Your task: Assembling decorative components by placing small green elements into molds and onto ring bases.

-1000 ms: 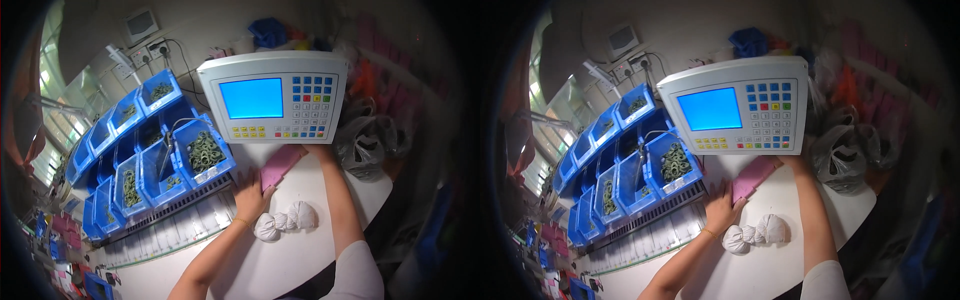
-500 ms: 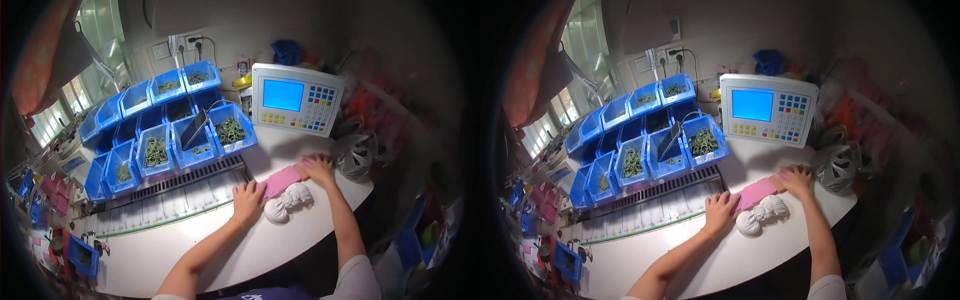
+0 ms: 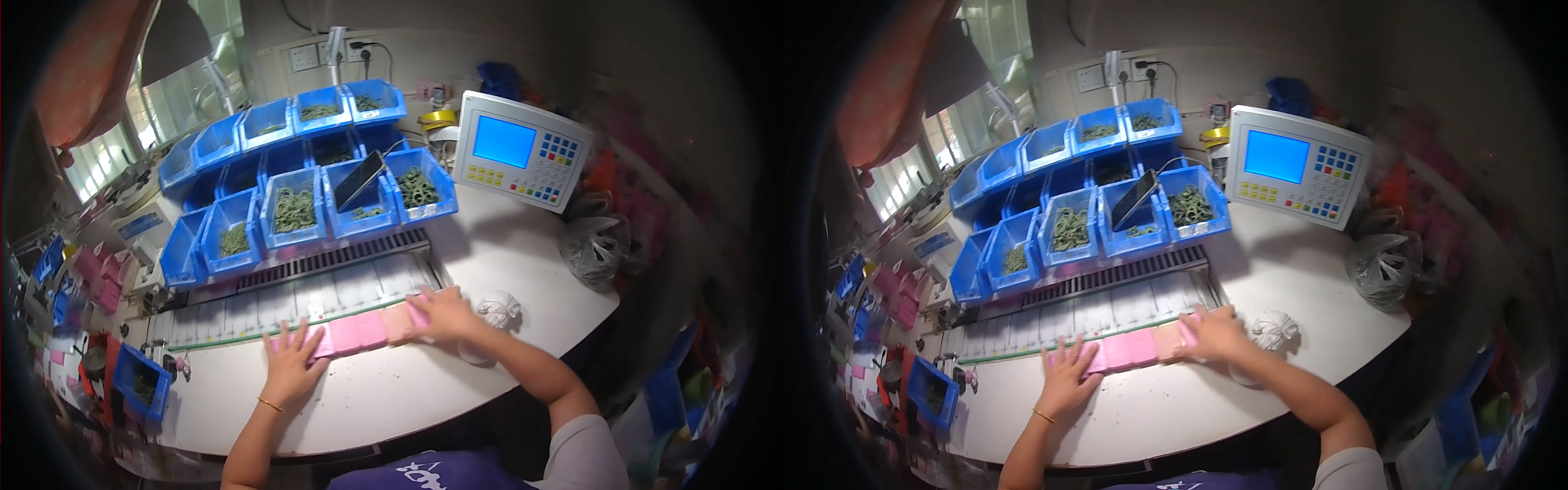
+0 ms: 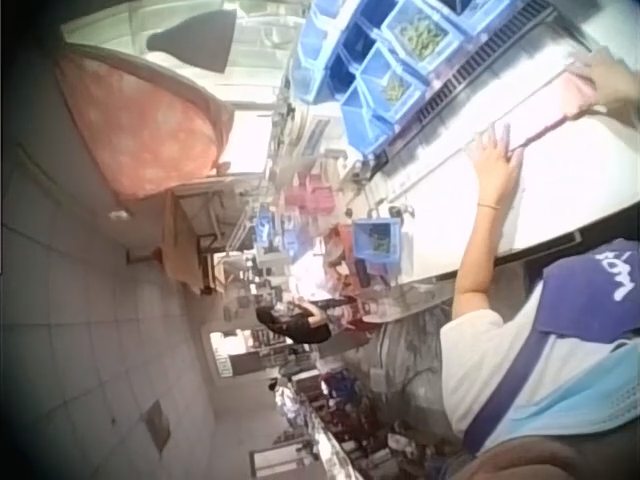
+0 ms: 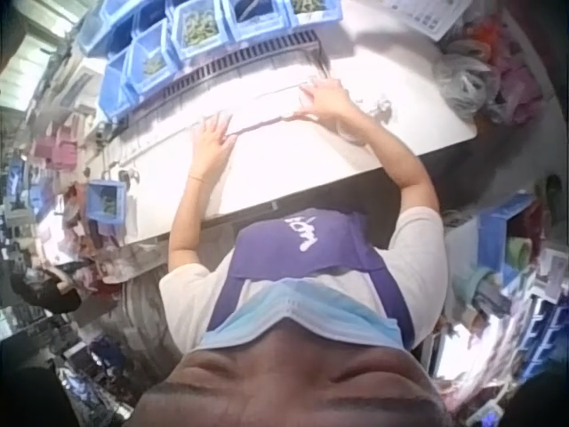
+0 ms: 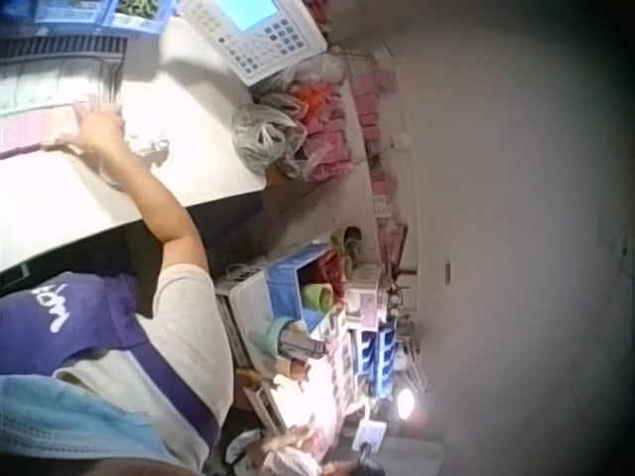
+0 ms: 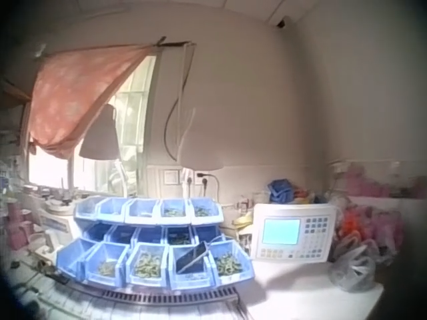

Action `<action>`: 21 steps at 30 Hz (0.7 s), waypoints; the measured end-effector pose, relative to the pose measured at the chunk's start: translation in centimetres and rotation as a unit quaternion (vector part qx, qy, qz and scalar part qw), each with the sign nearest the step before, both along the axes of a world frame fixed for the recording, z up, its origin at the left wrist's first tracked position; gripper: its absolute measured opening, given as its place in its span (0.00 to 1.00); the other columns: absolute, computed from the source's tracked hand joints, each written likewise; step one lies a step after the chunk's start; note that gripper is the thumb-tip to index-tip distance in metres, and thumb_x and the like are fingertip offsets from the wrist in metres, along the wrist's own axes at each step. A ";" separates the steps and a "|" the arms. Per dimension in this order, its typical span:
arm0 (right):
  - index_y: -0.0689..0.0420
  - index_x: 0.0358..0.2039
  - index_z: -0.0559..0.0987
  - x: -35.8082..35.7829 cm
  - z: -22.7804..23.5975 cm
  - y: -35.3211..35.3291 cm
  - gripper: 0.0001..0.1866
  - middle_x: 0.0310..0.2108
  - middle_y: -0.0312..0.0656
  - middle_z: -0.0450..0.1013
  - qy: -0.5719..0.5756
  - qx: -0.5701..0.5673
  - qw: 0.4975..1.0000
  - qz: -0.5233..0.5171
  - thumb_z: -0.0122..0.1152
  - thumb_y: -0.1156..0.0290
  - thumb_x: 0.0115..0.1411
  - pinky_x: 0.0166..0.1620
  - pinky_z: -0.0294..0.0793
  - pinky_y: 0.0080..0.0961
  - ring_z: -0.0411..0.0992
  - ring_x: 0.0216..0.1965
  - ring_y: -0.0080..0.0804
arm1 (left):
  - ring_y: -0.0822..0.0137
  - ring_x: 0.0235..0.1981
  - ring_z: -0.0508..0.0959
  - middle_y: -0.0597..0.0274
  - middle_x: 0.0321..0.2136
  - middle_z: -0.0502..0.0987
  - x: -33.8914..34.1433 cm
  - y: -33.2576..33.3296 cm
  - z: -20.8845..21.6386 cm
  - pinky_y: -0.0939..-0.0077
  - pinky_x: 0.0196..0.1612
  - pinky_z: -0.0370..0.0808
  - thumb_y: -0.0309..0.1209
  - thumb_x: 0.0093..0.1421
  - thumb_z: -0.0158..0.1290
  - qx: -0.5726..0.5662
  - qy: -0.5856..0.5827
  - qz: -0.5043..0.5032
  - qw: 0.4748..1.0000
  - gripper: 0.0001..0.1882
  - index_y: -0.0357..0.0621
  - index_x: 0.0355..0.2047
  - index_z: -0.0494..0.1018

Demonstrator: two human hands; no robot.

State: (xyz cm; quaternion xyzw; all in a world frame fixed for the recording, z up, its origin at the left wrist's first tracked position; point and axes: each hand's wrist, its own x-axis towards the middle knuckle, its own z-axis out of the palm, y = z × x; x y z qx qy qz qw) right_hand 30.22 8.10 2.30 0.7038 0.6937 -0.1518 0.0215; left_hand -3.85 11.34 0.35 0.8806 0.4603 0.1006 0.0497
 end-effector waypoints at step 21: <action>0.46 0.59 0.74 -1.4 0.1 -6.3 0.26 0.67 0.45 0.59 -0.028 0.337 0.940 -0.054 0.57 0.52 0.61 0.68 0.34 0.63 0.47 0.70 0.52 | 0.43 0.71 0.46 0.43 0.68 0.52 -1.0 -3.0 -2.3 0.36 0.67 0.37 0.58 0.56 0.55 0.060 -0.047 0.071 0.995 0.46 0.45 0.67 0.57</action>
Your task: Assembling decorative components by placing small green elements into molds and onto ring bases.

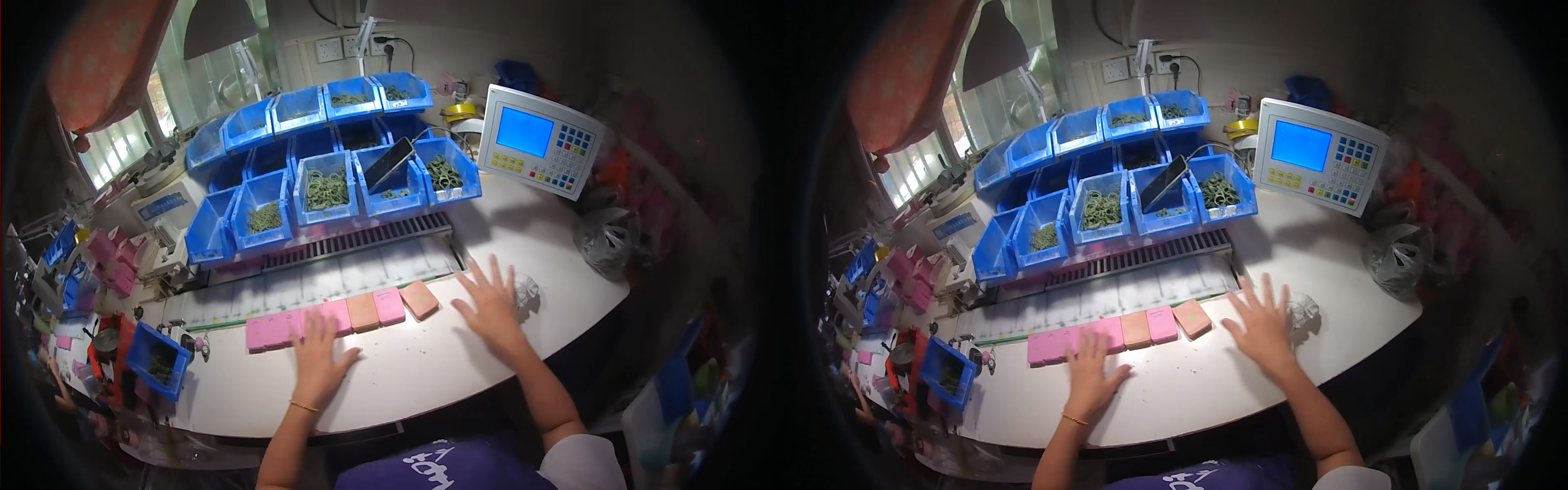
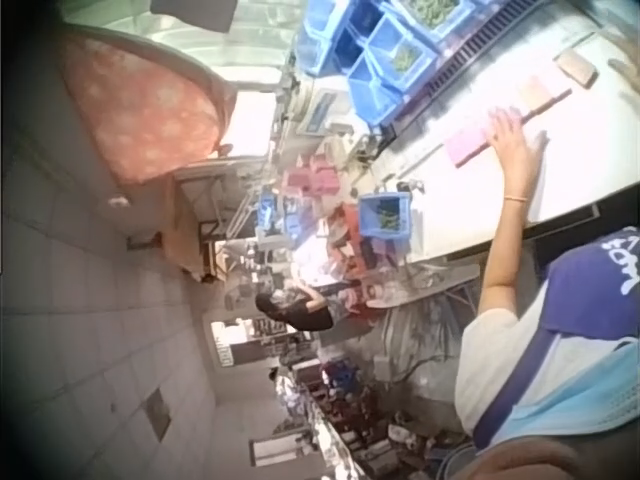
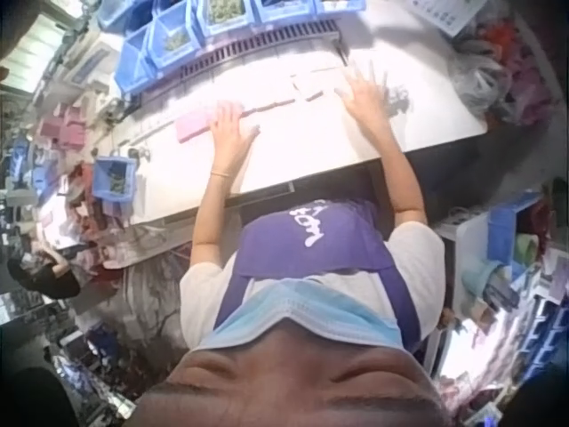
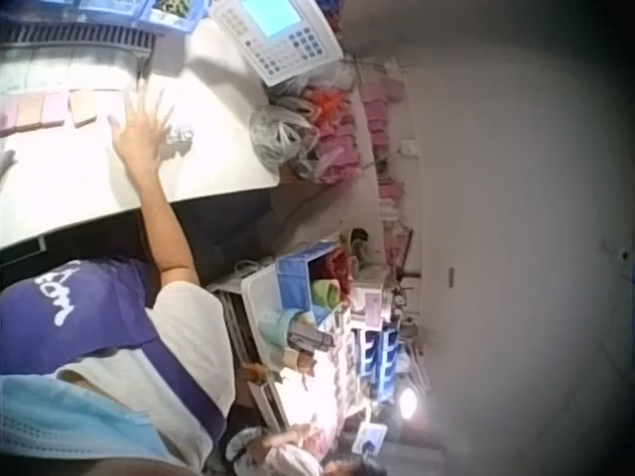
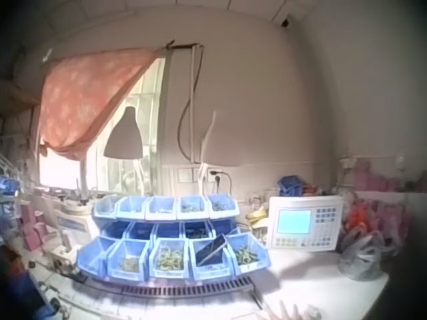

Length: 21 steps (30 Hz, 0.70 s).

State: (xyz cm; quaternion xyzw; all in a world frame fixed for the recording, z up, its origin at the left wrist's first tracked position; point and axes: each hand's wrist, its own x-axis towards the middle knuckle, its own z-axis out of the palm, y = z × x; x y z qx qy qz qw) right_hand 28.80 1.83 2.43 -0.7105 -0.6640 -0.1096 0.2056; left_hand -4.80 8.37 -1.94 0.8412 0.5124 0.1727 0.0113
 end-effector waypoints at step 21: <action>0.66 0.66 0.58 -7.1 -4.7 -3.8 0.47 0.50 0.50 0.71 0.352 -0.083 0.932 0.028 0.68 0.52 0.54 0.43 0.75 0.29 0.76 0.39 0.34 | 0.46 0.61 0.64 0.51 0.61 0.66 8.3 -4.0 -2.4 0.56 0.62 0.61 0.30 0.51 0.62 -0.124 -0.334 -0.234 0.904 0.39 0.49 0.64 0.62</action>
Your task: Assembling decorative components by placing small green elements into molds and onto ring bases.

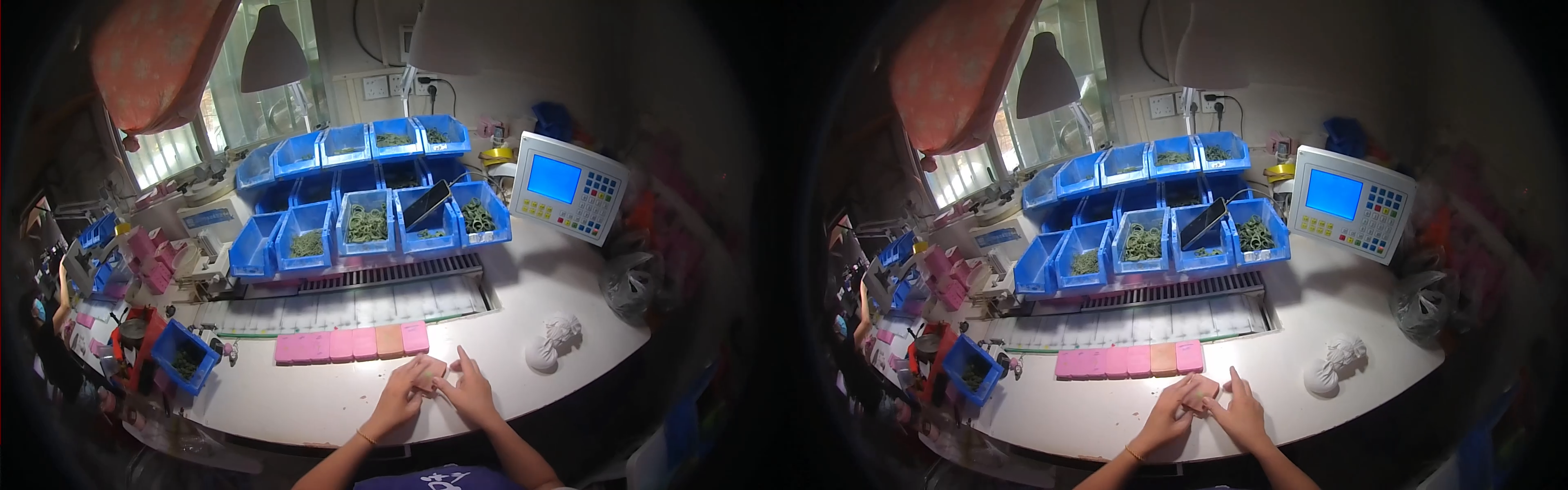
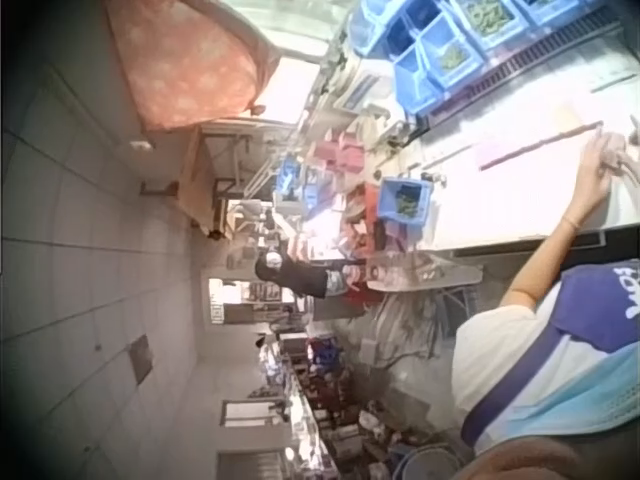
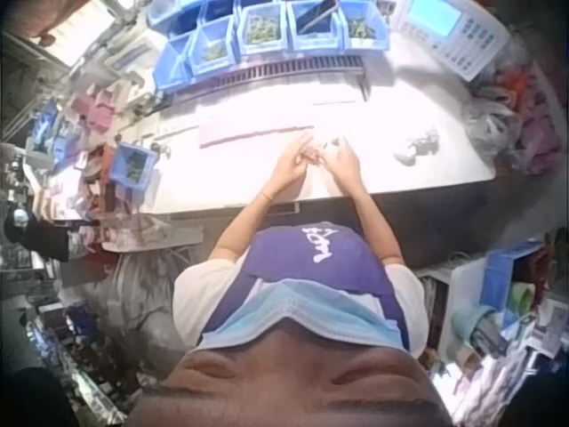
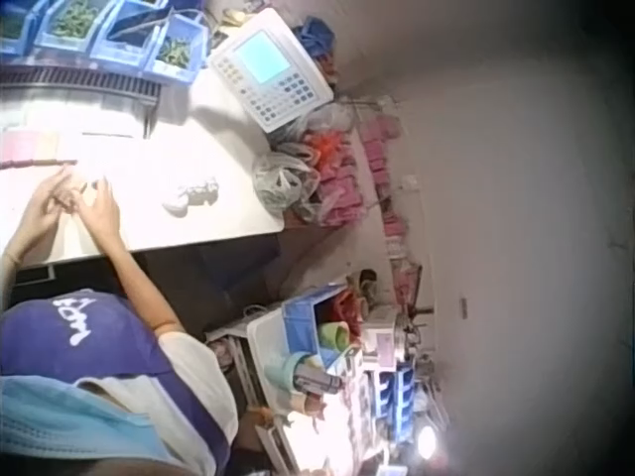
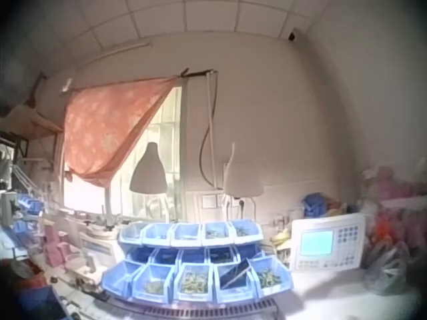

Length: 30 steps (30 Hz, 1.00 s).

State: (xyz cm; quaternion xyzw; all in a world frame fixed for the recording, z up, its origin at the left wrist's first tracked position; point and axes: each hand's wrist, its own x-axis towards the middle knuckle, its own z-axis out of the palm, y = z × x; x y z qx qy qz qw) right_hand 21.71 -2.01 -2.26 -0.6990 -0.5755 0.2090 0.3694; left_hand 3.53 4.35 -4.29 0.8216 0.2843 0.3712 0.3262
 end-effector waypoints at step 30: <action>0.61 0.60 0.70 -3.2 1.0 -1.6 0.29 0.31 0.45 0.67 0.148 0.065 0.966 0.204 0.62 0.58 0.62 0.35 0.70 0.27 0.66 0.29 0.34 | 0.50 0.38 0.82 0.48 0.35 0.79 -0.4 -4.0 2.2 0.63 0.42 0.78 0.34 0.48 0.66 -0.164 -0.011 0.139 0.977 0.28 0.43 0.48 0.68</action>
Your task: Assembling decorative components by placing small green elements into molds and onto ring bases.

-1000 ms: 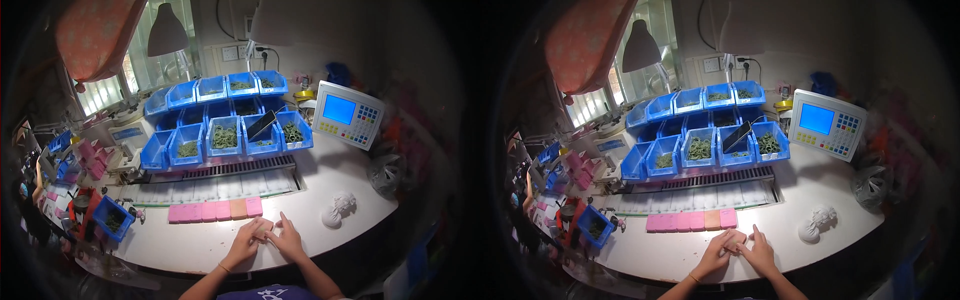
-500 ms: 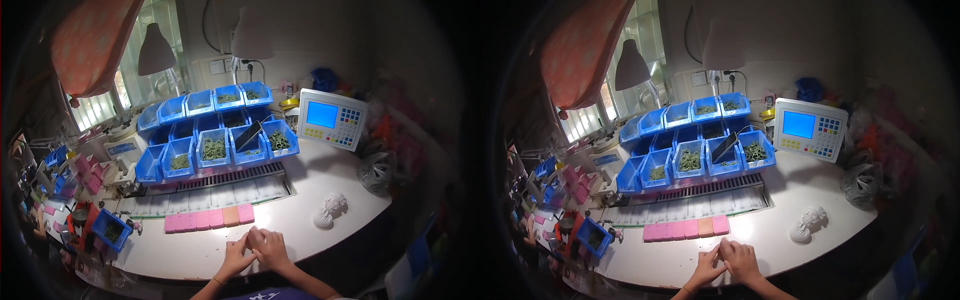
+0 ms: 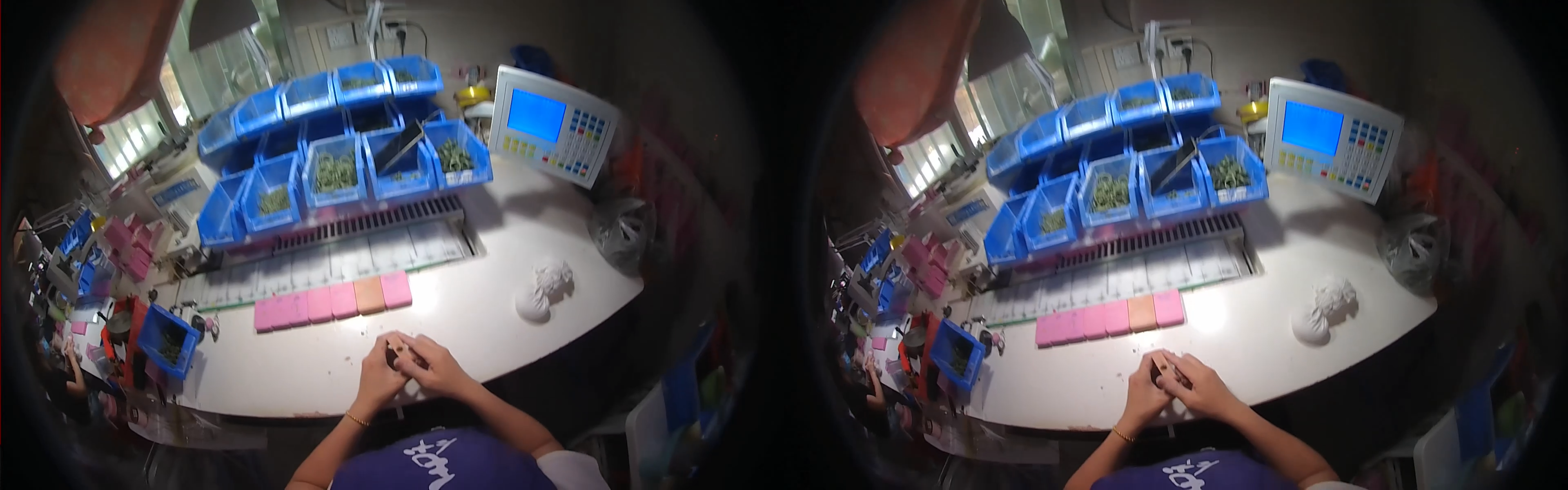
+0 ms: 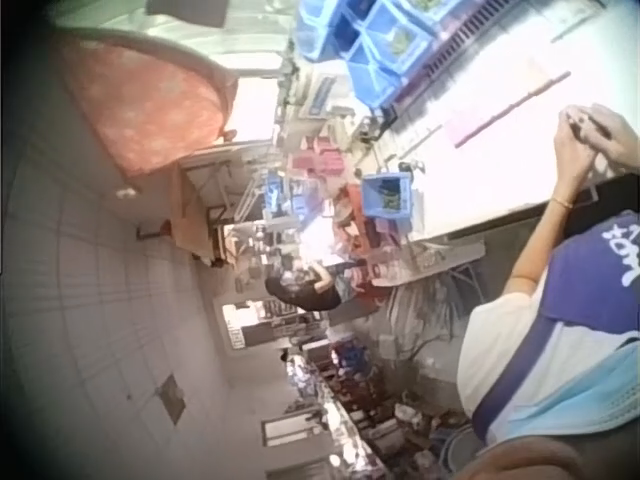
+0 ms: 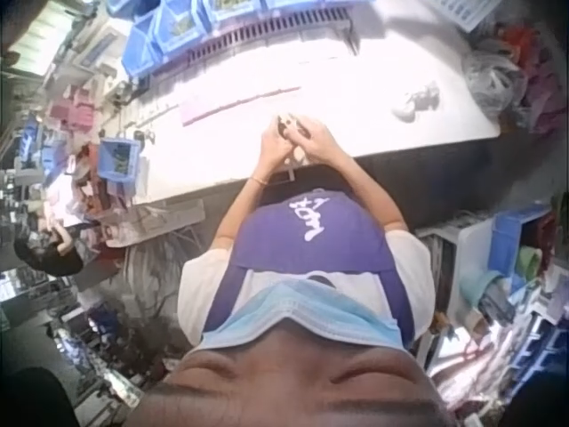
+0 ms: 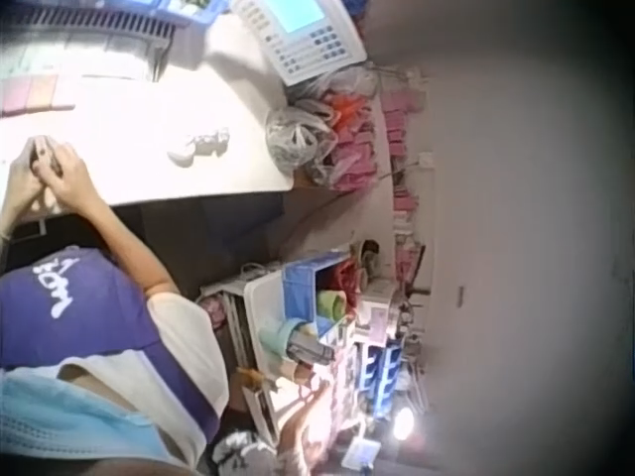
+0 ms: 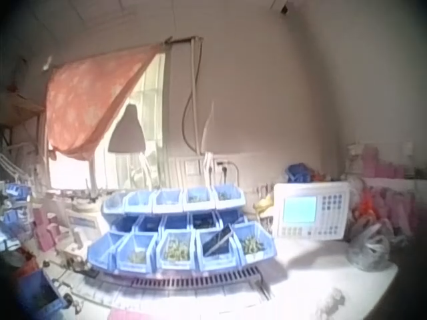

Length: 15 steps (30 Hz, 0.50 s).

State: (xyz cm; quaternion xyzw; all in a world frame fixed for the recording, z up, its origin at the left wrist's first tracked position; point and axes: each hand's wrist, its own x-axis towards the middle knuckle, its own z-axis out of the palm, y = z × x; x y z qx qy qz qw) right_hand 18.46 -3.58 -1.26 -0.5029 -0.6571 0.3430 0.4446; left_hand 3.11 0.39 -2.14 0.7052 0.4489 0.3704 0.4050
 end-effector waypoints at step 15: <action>0.56 0.64 0.66 0.1 3.2 2.3 0.27 0.32 0.37 0.71 -0.015 -0.233 0.972 0.030 0.53 0.60 0.67 0.39 0.69 0.22 0.67 0.32 0.22 | 0.55 0.41 0.81 0.51 0.40 0.79 -1.0 0.5 -0.3 0.66 0.45 0.77 0.34 0.46 0.67 0.011 -0.012 -0.052 0.999 0.31 0.41 0.50 0.70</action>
